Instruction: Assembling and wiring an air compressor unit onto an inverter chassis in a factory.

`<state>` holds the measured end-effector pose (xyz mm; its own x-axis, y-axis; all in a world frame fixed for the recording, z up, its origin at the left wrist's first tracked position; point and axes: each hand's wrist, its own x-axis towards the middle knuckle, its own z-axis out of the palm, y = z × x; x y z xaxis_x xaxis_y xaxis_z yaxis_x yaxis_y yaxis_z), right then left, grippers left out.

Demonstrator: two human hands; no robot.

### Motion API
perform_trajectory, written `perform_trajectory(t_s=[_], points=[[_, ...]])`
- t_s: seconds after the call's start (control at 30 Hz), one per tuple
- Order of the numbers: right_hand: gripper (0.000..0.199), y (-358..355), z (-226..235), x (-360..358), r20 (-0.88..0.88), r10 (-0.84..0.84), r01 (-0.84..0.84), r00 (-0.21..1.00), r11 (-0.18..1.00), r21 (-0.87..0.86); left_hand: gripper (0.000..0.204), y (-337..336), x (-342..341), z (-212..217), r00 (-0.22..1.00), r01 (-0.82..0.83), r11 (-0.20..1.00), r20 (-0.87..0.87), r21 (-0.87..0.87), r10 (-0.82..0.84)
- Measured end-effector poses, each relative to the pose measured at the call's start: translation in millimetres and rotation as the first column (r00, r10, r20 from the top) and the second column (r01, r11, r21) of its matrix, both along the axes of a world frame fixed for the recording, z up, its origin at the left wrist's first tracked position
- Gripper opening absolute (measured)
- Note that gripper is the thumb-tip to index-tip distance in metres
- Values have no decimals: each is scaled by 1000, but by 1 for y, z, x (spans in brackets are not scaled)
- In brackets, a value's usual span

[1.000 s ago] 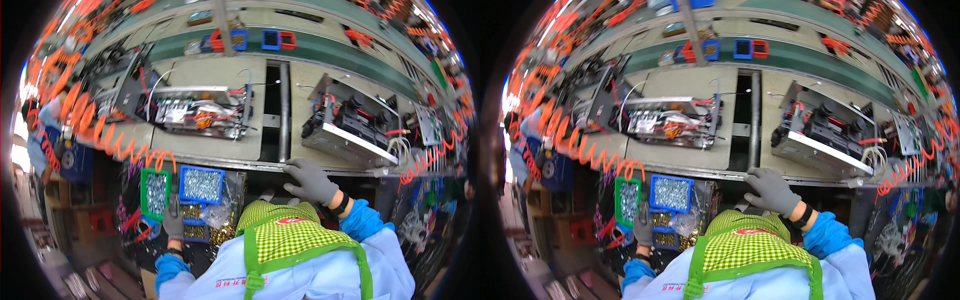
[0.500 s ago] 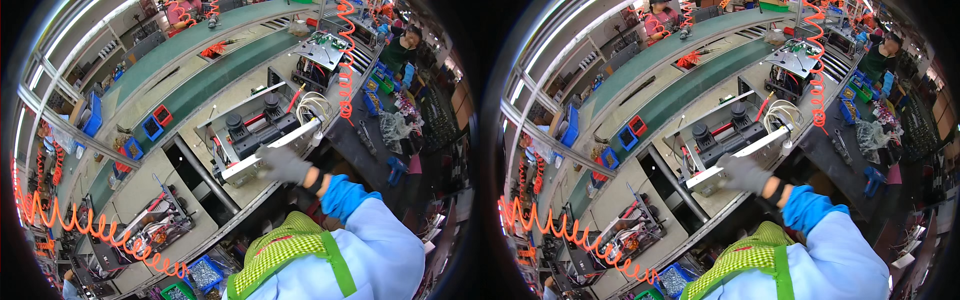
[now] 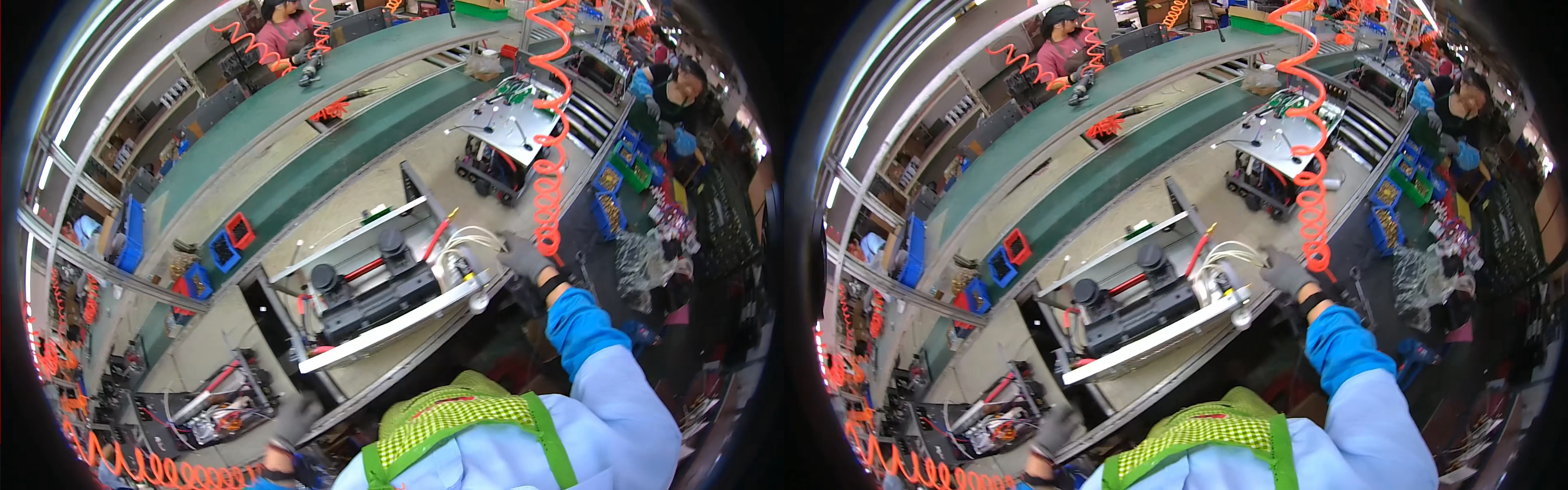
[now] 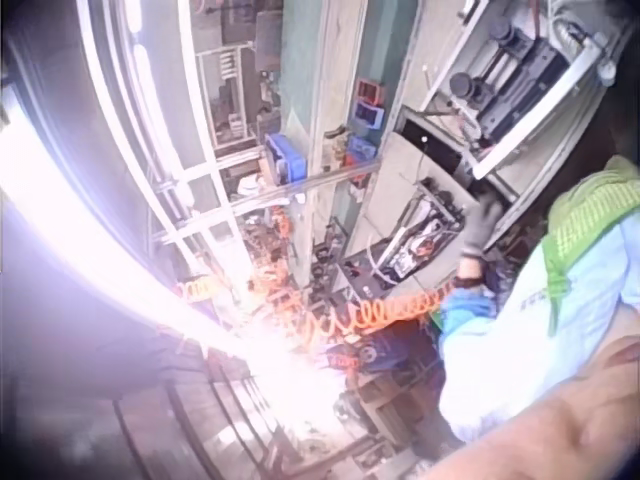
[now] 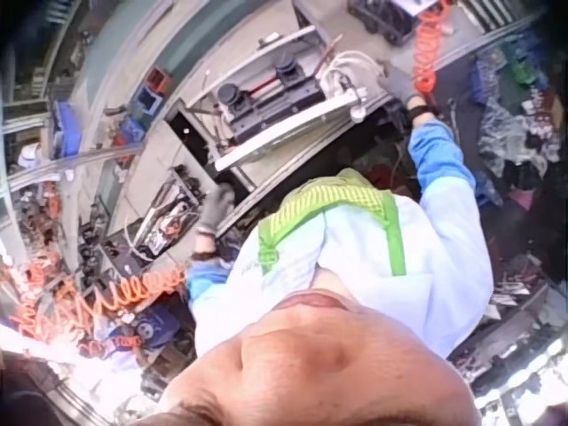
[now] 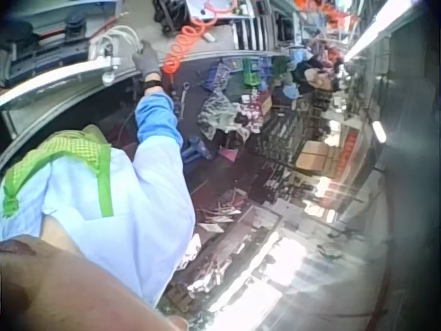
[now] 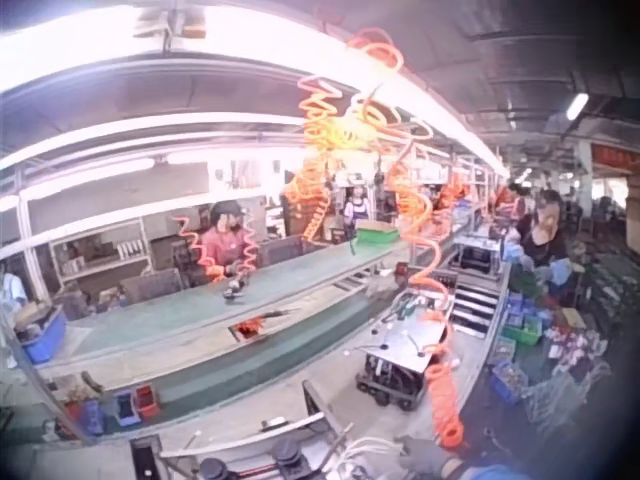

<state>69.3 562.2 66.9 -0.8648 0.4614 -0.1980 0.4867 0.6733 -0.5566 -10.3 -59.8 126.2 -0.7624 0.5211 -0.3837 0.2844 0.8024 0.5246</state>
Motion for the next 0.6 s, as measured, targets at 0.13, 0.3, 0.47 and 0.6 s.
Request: perform_trajectory(t_s=[0.13, 0.3, 0.47, 0.6], points=[[28, 26, 78, 2, -262, 114, -57, 958, 975, 217, 44, 169, -83, 122, 923, 386, 896, -78, 219, -378], [26, -18, 195, -56, -253, 795, -475, 551, 548, 688, 62, 315, -125, 148, 734, 669, 676, -420, 309, -534], [33, -45, 220, -106, -164, 858, -482, 487, 421, 769, 29, 396, -112, 83, 765, 362, 585, 128, 726, -632], [44, -54, 217, -97, -603, 484, -122, 634, 832, 540, 28, 362, -132, 46, 878, -203, 655, 431, 728, -206]])
